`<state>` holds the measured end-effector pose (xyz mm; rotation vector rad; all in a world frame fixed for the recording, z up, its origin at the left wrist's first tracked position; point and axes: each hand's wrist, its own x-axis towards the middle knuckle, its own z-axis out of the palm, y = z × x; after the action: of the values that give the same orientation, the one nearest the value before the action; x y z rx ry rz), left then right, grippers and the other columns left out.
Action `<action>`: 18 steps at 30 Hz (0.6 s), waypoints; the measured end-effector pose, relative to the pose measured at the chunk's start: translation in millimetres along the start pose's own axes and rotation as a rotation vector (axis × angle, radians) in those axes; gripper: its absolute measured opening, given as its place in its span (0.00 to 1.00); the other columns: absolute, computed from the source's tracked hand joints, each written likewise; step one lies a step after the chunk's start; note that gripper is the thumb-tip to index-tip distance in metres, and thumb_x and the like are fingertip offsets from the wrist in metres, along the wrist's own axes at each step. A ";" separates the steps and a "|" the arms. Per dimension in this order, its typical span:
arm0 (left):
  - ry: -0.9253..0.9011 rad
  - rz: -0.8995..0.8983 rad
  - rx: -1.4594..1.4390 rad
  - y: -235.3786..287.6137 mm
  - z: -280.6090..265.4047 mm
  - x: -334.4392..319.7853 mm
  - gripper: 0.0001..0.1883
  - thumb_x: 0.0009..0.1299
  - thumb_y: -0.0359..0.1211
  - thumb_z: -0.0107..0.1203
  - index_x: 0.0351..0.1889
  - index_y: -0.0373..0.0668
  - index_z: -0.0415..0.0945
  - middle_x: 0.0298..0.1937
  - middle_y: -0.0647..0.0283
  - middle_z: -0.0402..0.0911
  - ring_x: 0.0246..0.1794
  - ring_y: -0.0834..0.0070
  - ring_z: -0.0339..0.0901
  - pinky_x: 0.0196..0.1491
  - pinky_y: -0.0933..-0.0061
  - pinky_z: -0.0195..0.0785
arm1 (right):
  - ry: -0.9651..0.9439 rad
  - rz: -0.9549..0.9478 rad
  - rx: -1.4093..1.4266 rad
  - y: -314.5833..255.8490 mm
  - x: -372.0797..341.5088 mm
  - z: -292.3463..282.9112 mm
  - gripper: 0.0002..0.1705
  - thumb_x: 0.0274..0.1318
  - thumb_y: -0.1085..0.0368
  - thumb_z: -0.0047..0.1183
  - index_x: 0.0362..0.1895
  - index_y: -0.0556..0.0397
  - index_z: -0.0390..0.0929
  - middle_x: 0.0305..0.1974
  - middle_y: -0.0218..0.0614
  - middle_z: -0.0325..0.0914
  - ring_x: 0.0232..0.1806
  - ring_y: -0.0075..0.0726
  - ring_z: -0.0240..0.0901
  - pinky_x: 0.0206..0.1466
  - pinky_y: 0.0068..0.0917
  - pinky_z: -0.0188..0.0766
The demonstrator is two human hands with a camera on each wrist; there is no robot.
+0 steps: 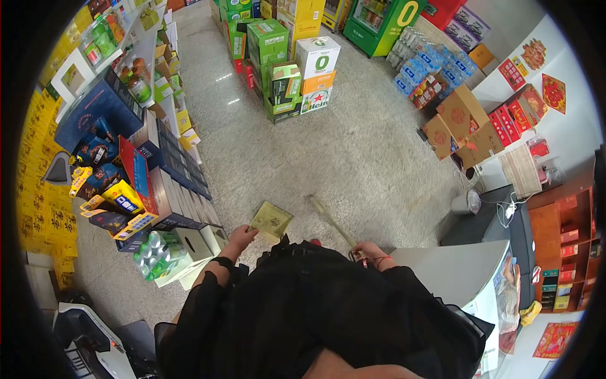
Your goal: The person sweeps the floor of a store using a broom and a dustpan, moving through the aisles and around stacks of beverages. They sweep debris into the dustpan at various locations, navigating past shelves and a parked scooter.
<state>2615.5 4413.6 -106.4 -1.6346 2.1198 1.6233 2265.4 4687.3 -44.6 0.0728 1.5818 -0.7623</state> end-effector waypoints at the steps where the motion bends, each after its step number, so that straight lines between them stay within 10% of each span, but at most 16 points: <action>1: -0.003 0.002 -0.071 7.7 8.0 5.8 0.16 0.57 0.42 0.56 0.27 0.36 0.73 0.22 0.62 0.75 0.22 0.76 0.71 0.27 0.73 0.63 | -0.112 -0.020 -0.082 -9.0 3.1 -7.8 0.12 0.48 0.69 0.47 0.39 0.60 0.68 0.18 0.32 0.65 0.15 0.24 0.66 0.13 0.22 0.62; 5: -0.032 0.021 -0.096 48.9 33.7 25.4 0.16 0.57 0.41 0.56 0.26 0.36 0.72 0.20 0.62 0.73 0.21 0.77 0.70 0.26 0.74 0.62 | -0.142 0.049 -0.278 -64.2 -21.8 -7.7 0.22 0.45 0.71 0.48 0.49 0.58 0.66 0.21 0.32 0.67 0.15 0.21 0.63 0.13 0.20 0.58; 18: -0.024 0.057 -0.086 92.7 80.8 109.8 0.19 0.55 0.44 0.55 0.28 0.35 0.75 0.22 0.58 0.76 0.24 0.69 0.74 0.30 0.70 0.65 | -0.063 -0.037 0.386 -76.9 -26.4 -143.9 0.35 0.43 0.73 0.44 0.61 0.56 0.55 0.22 0.33 0.64 0.13 0.18 0.50 0.14 0.18 0.46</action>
<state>2456.4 4386.1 -139.5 -1.5832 2.1327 1.7645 2109.8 4710.2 6.4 0.2981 1.3624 -1.0819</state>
